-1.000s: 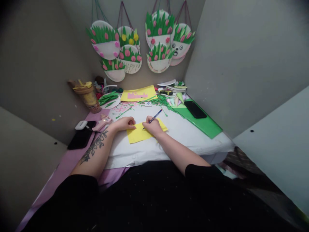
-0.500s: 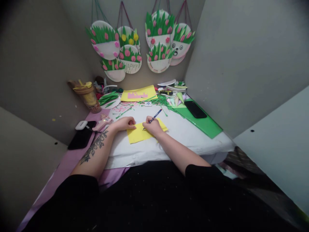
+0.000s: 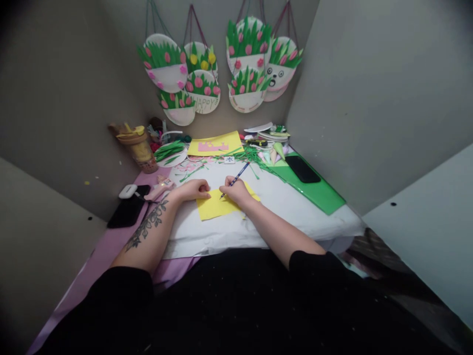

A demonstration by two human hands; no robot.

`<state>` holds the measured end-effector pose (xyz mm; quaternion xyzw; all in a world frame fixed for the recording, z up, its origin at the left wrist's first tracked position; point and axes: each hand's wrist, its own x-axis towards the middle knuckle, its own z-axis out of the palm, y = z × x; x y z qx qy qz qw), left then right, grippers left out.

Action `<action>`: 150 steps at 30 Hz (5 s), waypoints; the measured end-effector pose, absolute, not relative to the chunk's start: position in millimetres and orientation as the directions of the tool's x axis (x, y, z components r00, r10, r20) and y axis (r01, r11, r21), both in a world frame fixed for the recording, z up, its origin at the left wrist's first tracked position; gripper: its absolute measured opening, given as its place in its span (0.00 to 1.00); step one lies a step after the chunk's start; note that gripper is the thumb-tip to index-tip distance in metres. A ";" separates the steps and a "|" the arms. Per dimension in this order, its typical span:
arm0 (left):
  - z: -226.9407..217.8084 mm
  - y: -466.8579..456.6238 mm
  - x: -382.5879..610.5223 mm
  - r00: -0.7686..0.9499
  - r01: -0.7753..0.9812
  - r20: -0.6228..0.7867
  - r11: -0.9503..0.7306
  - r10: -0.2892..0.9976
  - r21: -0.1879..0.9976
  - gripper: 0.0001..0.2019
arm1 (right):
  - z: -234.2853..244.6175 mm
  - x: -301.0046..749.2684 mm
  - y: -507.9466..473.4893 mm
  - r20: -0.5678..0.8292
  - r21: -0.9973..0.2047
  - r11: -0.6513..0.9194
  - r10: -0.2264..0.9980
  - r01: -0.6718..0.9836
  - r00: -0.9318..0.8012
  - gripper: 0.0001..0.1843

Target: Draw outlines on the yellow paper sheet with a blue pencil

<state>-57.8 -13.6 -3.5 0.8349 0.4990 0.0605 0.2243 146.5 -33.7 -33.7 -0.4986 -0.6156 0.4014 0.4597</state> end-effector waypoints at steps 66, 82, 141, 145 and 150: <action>-5.6 -11.6 -57.6 0.497 0.801 -0.121 -0.401 0.859 0.444 0.17 | -32.3 146.1 -7.3 0.239 -0.914 0.325 0.915 0.244 -0.324 0.12; -3.7 -12.3 -57.3 0.497 0.803 -0.116 -0.405 0.860 0.436 0.17 | -32.5 146.3 -7.5 0.242 -0.909 0.335 0.909 0.249 -0.340 0.12; -4.6 -11.7 -58.5 0.507 0.802 -0.109 -0.423 0.855 0.421 0.17 | -31.8 148.8 -0.6 0.215 -0.955 0.241 0.964 0.171 -0.156 0.19; -5.8 -12.3 -59.0 0.496 0.804 -0.113 -0.407 0.861 0.434 0.17 | -26.2 166.1 23.6 0.305 -0.939 0.265 0.935 0.217 0.178 0.21; -6.1 -13.3 -58.6 0.491 0.808 -0.114 -0.403 0.863 0.430 0.17 | -21.7 183.0 78.3 0.417 -0.742 0.380 0.907 0.553 -0.063 0.14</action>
